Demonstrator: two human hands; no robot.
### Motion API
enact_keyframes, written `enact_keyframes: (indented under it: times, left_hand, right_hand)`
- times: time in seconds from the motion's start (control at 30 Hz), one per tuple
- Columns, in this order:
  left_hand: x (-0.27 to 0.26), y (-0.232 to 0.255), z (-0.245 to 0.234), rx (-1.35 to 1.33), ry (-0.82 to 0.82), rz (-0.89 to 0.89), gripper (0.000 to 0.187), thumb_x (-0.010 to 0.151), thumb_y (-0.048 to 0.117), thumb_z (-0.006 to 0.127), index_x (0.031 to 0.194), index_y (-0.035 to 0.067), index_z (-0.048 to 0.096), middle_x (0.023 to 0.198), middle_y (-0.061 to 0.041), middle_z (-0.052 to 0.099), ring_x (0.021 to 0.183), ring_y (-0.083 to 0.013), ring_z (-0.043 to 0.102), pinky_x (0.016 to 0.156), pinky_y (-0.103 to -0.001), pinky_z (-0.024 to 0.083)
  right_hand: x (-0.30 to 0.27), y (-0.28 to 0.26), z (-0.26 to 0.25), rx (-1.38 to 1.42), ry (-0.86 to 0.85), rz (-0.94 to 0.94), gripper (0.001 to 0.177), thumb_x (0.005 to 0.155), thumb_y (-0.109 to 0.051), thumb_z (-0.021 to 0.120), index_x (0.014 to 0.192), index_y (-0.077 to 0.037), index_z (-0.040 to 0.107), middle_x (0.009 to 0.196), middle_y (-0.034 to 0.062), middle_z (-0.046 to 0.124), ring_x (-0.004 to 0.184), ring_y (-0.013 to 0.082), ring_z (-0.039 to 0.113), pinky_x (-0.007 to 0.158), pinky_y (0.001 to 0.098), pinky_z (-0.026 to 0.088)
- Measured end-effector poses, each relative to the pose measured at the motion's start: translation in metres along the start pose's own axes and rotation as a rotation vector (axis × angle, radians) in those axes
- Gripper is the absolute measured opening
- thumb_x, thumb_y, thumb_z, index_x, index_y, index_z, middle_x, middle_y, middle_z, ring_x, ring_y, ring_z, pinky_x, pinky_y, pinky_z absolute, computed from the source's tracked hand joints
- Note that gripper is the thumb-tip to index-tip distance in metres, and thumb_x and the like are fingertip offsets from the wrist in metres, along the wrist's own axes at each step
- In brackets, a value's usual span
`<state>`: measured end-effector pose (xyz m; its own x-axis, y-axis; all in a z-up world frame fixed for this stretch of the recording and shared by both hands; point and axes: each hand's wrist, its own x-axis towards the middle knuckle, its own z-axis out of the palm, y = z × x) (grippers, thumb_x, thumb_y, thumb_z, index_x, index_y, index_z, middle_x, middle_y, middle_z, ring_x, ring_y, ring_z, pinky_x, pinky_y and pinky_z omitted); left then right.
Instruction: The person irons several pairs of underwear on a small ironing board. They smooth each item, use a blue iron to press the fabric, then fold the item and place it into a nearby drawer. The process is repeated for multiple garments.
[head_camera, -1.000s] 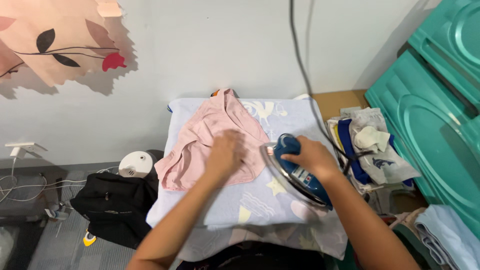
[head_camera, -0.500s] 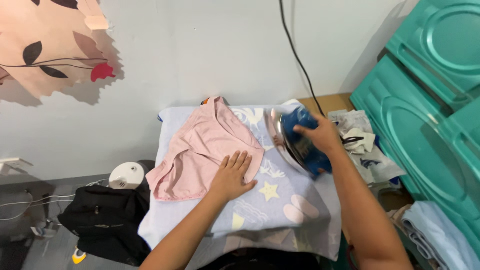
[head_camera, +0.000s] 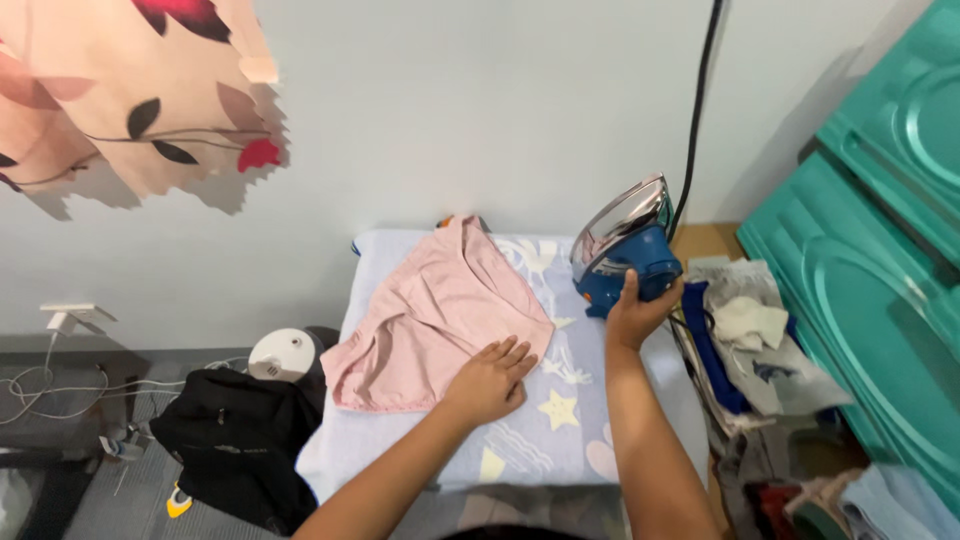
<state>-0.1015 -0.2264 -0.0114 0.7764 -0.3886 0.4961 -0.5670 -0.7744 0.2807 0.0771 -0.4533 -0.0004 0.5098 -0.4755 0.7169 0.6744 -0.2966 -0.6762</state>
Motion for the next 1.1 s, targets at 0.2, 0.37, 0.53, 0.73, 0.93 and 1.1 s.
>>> enact_keyframes:
  times: [0.2, 0.37, 0.53, 0.73, 0.93, 1.1]
  left_hand:
    - [-0.01, 0.008, 0.005, -0.032, 0.085, 0.009, 0.038, 0.084, 0.012, 0.066, 0.121, 0.002, 0.07, 0.131, -0.016, 0.068, 0.126, -0.0326, 0.063, 0.11, -0.043, 0.045]
    - [-0.023, 0.029, -0.008, -0.256, 0.044, -0.096, 0.026, 0.089, 0.007, 0.067, 0.114, 0.007, 0.073, 0.125, -0.01, 0.073, 0.125, -0.0255, 0.067, 0.105, -0.037, 0.052]
    - [-0.046, 0.041, -0.048, -0.3, 0.146, -0.155, 0.037, 0.078, 0.004, 0.069, 0.115, 0.006, 0.072, 0.121, -0.012, 0.07, 0.115, -0.0303, 0.064, 0.098, -0.042, 0.052]
    - [-0.083, -0.001, -0.09, 0.017, 0.174, -0.364, 0.045, 0.07, 0.005, 0.069, 0.115, 0.011, 0.071, 0.123, -0.011, 0.068, 0.12, -0.032, 0.059, 0.103, -0.048, 0.041]
    - [-0.128, -0.04, -0.138, 0.125, 0.188, -0.406, 0.044, 0.068, 0.003, 0.068, 0.11, 0.014, 0.074, 0.119, -0.008, 0.069, 0.114, -0.0284, 0.061, 0.105, -0.05, 0.039]
    - [-0.172, -0.064, -0.162, 0.295, 0.322, -0.59, 0.016, 0.077, 0.002, 0.067, 0.091, 0.008, 0.072, 0.098, -0.008, 0.073, 0.098, -0.0293, 0.065, 0.093, -0.045, 0.049]
  right_hand:
    - [-0.035, 0.022, -0.032, 0.195, -0.157, 0.29, 0.064, 0.104, -0.031, 0.069, 0.149, 0.001, 0.036, 0.118, 0.0152, 0.06, 0.103, 0.0227, 0.059, 0.095, 0.0351, 0.049]
    - [-0.048, 0.021, -0.035, -0.102, -0.191, 0.244, 0.055, 0.1, -0.019, 0.075, 0.139, 0.006, 0.046, 0.125, 0.0142, 0.053, 0.109, 0.019, 0.059, 0.094, 0.0348, 0.049]
    - [-0.077, 0.008, -0.065, -0.066, -0.274, 0.419, 0.041, 0.095, -0.006, 0.068, 0.131, 0.004, 0.05, 0.111, 0.0114, 0.058, 0.096, 0.0163, 0.057, 0.087, 0.0299, 0.049]
    - [-0.077, -0.051, -0.062, -0.457, -0.725, 0.061, 0.026, 0.085, -0.007, 0.073, 0.11, -0.012, 0.071, 0.109, 0.0091, 0.067, 0.097, 0.029, 0.062, 0.087, 0.0403, 0.051]
    - [-0.054, -0.099, -0.023, -0.403, -0.971, -0.361, 0.026, 0.079, -0.009, 0.072, 0.104, -0.017, 0.074, 0.112, 0.0064, 0.07, 0.104, 0.0325, 0.062, 0.09, 0.0447, 0.048]
    - [-0.054, -0.097, -0.019, -0.37, -1.094, -0.318, 0.013, 0.084, -0.013, 0.069, 0.095, -0.014, 0.077, 0.101, 0.0045, 0.073, 0.099, 0.0296, 0.063, 0.091, 0.0437, 0.048]
